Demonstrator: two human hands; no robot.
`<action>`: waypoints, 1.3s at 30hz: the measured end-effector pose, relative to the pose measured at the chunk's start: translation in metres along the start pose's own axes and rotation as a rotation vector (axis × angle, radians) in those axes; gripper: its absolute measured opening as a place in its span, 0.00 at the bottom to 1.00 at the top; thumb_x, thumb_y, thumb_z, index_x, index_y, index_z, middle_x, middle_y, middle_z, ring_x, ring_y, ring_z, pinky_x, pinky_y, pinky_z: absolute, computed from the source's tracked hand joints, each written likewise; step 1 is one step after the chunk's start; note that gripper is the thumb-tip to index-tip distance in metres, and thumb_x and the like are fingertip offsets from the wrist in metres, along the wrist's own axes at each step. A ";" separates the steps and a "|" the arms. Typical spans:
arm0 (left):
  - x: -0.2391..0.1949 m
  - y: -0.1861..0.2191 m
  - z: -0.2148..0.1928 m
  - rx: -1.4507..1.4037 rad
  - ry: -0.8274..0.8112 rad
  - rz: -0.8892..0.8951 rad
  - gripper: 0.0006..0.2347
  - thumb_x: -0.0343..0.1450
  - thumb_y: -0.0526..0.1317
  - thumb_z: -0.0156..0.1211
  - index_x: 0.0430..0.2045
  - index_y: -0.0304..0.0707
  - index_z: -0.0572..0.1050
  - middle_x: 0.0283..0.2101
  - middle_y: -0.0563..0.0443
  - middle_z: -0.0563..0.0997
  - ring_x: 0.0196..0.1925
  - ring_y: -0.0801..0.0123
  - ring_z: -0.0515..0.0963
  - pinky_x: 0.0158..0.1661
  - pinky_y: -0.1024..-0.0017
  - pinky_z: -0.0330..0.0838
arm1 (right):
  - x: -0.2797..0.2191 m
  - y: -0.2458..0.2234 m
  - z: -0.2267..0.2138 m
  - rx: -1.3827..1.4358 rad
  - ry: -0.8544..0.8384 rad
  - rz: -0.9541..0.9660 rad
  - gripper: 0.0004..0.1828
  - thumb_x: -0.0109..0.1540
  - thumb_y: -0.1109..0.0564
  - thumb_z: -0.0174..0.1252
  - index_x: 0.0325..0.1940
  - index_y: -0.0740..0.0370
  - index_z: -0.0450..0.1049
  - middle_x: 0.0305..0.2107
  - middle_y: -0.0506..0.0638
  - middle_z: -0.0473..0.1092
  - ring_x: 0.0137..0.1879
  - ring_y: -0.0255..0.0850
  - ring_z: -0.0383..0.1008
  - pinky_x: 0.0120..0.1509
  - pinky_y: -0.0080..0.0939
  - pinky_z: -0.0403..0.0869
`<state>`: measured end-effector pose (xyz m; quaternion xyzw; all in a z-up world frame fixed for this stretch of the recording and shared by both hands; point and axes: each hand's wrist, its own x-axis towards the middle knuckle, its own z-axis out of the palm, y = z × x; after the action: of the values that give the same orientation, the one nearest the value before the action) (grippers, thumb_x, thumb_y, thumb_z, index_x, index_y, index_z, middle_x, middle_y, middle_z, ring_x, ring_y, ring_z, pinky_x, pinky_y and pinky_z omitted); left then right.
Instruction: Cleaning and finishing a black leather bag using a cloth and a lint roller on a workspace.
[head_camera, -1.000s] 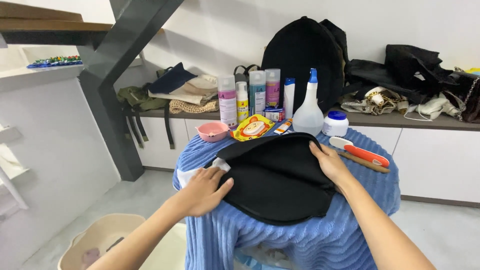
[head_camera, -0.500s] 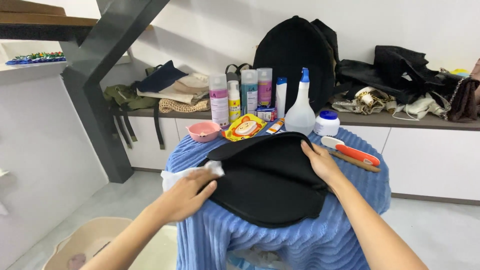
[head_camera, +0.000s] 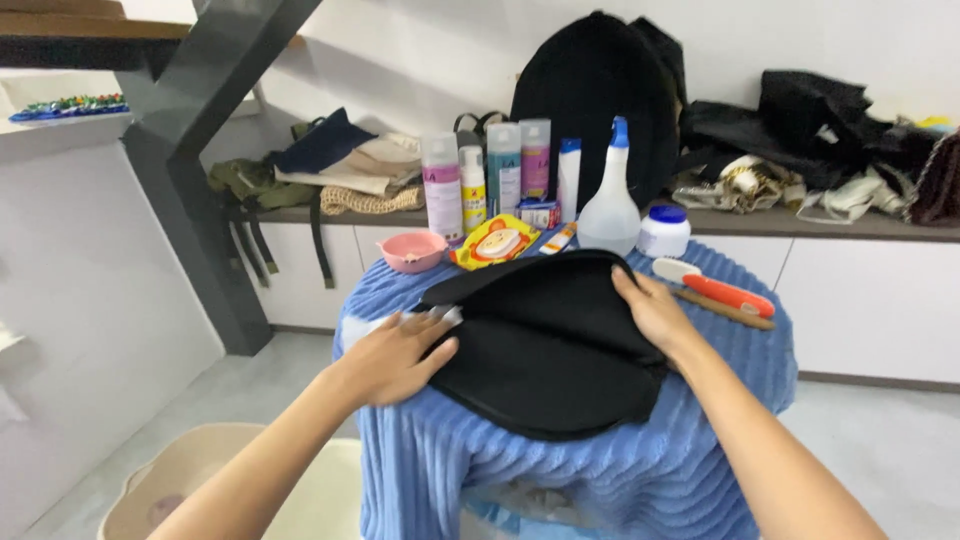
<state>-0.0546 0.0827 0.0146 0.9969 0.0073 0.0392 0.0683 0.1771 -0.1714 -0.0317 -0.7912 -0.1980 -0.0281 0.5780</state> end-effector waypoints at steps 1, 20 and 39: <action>0.004 0.007 -0.002 0.022 -0.027 -0.011 0.32 0.78 0.59 0.21 0.67 0.37 0.63 0.71 0.39 0.64 0.77 0.56 0.58 0.75 0.51 0.38 | 0.003 0.002 0.001 -0.013 0.001 -0.011 0.24 0.69 0.35 0.53 0.60 0.48 0.79 0.51 0.58 0.76 0.63 0.53 0.72 0.64 0.53 0.70; -0.060 0.039 -0.030 -0.040 -0.052 -0.134 0.31 0.74 0.63 0.34 0.50 0.37 0.80 0.46 0.35 0.85 0.54 0.39 0.80 0.55 0.49 0.74 | -0.015 -0.015 -0.003 0.021 -0.034 0.044 0.27 0.70 0.36 0.50 0.66 0.52 0.74 0.57 0.57 0.73 0.65 0.53 0.71 0.65 0.54 0.70; -0.032 0.095 0.031 -0.421 -0.051 0.783 0.29 0.79 0.53 0.26 0.63 0.26 0.65 0.67 0.33 0.68 0.72 0.48 0.66 0.70 0.60 0.54 | -0.010 -0.017 -0.005 0.090 -0.071 0.157 0.26 0.66 0.36 0.48 0.58 0.50 0.77 0.52 0.44 0.75 0.58 0.36 0.74 0.62 0.34 0.67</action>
<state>-0.0834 -0.0160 -0.0052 0.8896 -0.3805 0.0379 0.2499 0.1633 -0.1745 -0.0170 -0.7779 -0.1568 0.0541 0.6061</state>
